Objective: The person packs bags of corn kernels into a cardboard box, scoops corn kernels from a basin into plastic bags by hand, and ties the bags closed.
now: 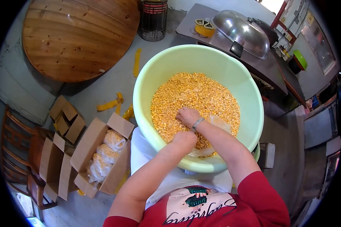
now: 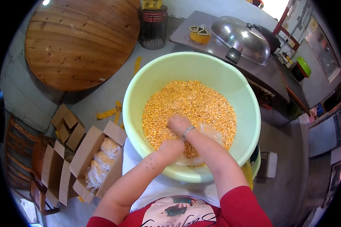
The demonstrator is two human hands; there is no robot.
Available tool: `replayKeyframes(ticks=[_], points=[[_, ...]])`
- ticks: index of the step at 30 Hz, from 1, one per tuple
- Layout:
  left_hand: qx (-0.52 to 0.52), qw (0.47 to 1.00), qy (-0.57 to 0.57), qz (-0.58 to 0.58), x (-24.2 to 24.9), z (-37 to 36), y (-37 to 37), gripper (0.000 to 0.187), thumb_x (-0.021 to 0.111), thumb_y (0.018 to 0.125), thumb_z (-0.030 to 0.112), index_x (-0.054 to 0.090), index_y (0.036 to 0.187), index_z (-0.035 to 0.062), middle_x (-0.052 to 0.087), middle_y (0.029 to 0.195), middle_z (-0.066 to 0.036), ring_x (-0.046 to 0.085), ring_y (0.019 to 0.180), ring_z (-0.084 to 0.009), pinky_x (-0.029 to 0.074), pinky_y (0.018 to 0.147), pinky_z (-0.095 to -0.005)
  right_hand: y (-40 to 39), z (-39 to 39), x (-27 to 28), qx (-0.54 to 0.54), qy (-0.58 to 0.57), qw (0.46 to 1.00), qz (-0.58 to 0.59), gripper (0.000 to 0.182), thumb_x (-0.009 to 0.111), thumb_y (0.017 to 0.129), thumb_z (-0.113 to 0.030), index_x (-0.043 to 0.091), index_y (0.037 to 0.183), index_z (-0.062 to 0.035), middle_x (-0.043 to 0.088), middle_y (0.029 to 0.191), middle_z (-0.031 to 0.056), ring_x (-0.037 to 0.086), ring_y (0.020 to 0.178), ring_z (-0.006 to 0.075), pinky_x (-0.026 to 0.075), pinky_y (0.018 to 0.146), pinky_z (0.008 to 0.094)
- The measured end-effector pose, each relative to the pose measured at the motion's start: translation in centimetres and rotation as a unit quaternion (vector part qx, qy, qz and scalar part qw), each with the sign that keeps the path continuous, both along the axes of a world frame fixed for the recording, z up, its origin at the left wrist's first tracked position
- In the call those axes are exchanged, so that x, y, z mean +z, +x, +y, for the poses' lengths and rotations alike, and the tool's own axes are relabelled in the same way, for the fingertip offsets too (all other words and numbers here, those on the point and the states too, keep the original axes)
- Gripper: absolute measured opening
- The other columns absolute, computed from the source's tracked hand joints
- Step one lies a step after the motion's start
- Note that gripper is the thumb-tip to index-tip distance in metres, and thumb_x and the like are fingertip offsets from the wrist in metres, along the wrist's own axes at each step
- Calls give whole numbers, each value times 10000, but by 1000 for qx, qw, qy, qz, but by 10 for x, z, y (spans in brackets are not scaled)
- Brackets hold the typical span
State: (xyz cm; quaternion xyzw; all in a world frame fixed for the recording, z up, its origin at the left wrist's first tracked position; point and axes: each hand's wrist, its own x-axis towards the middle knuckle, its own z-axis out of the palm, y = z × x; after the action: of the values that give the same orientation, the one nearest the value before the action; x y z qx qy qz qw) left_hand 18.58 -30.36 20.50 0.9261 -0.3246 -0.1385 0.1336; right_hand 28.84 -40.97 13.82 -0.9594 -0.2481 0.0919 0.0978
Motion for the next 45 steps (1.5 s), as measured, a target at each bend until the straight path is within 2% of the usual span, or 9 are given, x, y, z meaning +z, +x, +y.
replayKeyframes(ticks=[16, 19, 28, 31, 32, 35, 39, 42, 45], points=[[11, 999, 16, 43, 4, -1, 1, 147, 508, 768, 82, 629, 832, 30, 637, 812, -159, 630, 772, -295, 502, 664, -396, -2, -8, 10, -120, -6, 989, 88, 277, 498, 829, -243, 603, 952, -19, 621, 909, 185, 597, 853, 331, 466, 764, 399], [7, 998, 51, 37, 5, -2, 0, 156, 518, 773, 66, 630, 882, 57, 638, 887, -102, 628, 841, -236, 512, 684, -347, -15, -1, 24, -75, -25, 993, 83, 291, 500, 826, -271, 604, 946, -27, 620, 919, 184, 599, 846, 331, 468, 758, 405], [49, 998, -1, 42, -9, -3, 4, 192, 499, 778, 90, 577, 935, 13, 636, 826, -163, 629, 782, -300, 503, 656, -401, 17, -38, -21, 67, -80, 993, -64, 267, 479, 854, -280, 612, 814, -51, 614, 782, 137, 585, 722, 287, 471, 668, 373], [55, 996, 45, 51, -8, -6, 8, 264, 534, 775, 71, 507, 1020, -21, 637, 864, -140, 639, 796, -262, 511, 657, -365, 18, -51, 13, -136, 185, 972, 57, 251, 526, 828, -267, 610, 792, -33, 579, 640, 110, 543, 586, 227, 461, 598, 342], [55, 996, 43, 53, -8, -6, 8, 283, 533, 777, 72, 488, 1037, -29, 636, 863, -145, 638, 799, -266, 509, 659, -366, 16, -56, 22, -140, 272, 949, 82, 258, 549, 819, -271, 595, 765, -23, 498, 529, 43, 469, 503, 144, 420, 503, 298], [69, 996, 31, 56, -7, -6, 8, 328, 528, 781, 73, 447, 1076, -44, 634, 863, -156, 634, 810, -278, 505, 670, -366, -15, -58, 80, -149, 277, 929, 197, 295, 523, 791, -298, 616, 752, -21, 583, 655, 134, 531, 576, 237, 437, 580, 360], [97, 991, 33, 81, -7, -7, 9, 383, 508, 781, 85, 424, 1136, -31, 620, 916, -179, 610, 874, -300, 487, 729, -389, -54, -60, 84, -59, 173, 952, 246, 246, 550, 837, -251, 586, 744, -27, 495, 564, 2, 448, 506, 92, 393, 464, 261], [92, 991, 34, 86, -2, -6, 7, 431, 523, 768, 94, 406, 1164, -29, 613, 940, -187, 599, 898, -307, 480, 748, -400, -65, -67, 35, -39, 172, 975, 137, 294, 524, 792, -296, 634, 761, -25, 608, 733, 179, 576, 658, 317, 459, 654, 387], [79, 995, 35, 56, -2, -5, 6, 372, 529, 772, 78, 422, 1113, -25, 623, 899, -172, 613, 864, -296, 490, 725, -381, -70, -64, 31, -109, 63, 987, 102, 217, 535, 828, -233, 634, 837, -39, 625, 774, 153, 591, 671, 264, 465, 648, 351]])
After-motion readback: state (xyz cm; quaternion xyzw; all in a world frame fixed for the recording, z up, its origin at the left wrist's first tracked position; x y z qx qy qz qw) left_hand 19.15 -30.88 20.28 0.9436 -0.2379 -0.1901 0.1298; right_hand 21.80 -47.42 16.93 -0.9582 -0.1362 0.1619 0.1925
